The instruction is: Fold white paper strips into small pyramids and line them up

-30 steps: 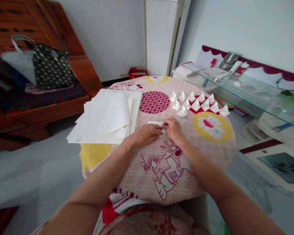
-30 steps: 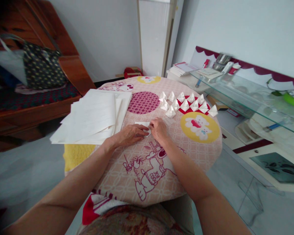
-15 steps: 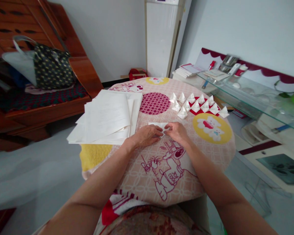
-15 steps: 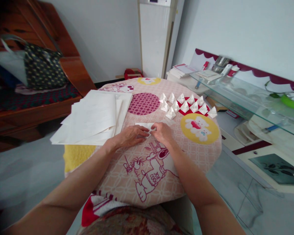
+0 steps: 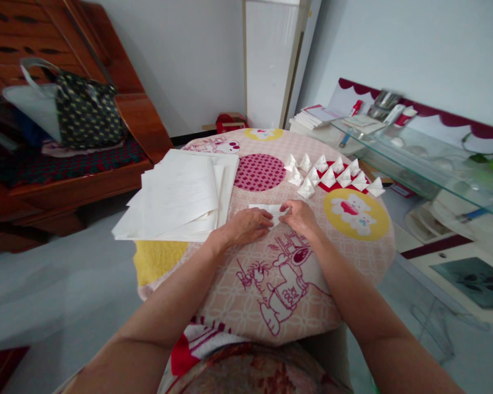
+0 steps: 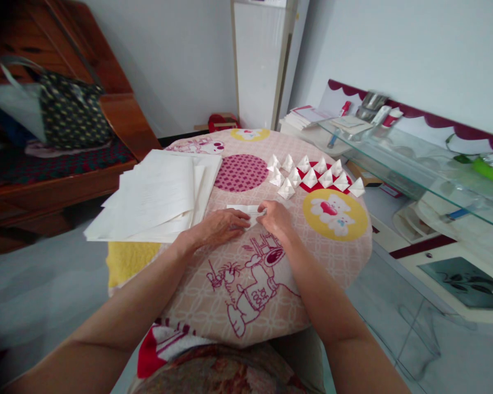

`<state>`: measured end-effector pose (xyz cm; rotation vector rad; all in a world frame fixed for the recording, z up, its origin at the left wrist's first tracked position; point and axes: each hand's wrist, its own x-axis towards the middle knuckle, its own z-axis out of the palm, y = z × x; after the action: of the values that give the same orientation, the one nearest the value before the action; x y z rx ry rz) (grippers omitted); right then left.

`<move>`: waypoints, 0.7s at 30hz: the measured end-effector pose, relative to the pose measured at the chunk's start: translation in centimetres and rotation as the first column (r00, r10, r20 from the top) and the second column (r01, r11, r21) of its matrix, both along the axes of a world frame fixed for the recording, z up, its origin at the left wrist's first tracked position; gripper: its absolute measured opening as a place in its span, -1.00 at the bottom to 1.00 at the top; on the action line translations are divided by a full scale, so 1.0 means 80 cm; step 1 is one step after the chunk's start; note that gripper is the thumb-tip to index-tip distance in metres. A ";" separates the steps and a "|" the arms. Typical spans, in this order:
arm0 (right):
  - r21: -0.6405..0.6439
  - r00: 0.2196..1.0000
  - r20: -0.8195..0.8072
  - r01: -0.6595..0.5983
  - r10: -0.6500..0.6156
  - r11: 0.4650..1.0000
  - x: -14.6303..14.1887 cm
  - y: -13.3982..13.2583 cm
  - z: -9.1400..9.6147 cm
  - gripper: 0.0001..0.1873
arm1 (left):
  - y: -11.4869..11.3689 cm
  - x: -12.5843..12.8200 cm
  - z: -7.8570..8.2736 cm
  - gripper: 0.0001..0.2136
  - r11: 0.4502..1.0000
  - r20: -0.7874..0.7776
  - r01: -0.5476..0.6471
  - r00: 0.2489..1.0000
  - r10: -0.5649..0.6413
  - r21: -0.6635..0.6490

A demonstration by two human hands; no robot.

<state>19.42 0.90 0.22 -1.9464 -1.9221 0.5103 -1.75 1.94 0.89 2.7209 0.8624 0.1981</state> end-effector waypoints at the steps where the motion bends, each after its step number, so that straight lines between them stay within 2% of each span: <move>1: 0.009 1.000 0.009 0.009 -0.010 1.000 0.002 0.002 -0.001 -0.78 | 0.000 0.000 0.001 -0.75 1.000 -0.005 0.000 1.000 0.000 0.002; 7: 0.033 0.992 0.068 0.106 -0.108 0.994 0.011 0.014 -0.006 -0.81 | -0.001 0.000 0.003 -0.77 1.000 -0.004 0.010 1.000 -0.010 0.006; 11: 0.127 0.978 0.109 0.162 -0.176 0.979 0.014 0.013 -0.008 -0.80 | 0.000 -0.001 -0.001 -0.76 1.000 0.026 0.001 1.000 -0.001 -0.002; 14: 0.144 0.998 0.020 0.062 -0.066 0.988 0.010 0.005 -0.008 -0.80 | 0.004 -0.003 -0.007 -0.73 1.000 0.078 0.004 0.997 -0.002 -0.019; 17: 0.055 0.995 -0.046 -0.091 0.094 0.994 0.000 -0.007 -0.006 -0.88 | 0.010 -0.005 -0.013 -0.70 0.998 0.138 0.015 0.990 -0.008 -0.055; 21: 0.027 0.995 0.020 -0.097 0.097 0.995 -0.012 -0.017 -0.004 -0.93 | 0.017 -0.005 -0.021 -0.69 0.997 0.179 0.013 0.984 0.001 -0.076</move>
<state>18.50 -0.46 -0.13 -1.8541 -2.0323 0.4900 -2.19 3.31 -0.75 2.5865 0.7940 0.3935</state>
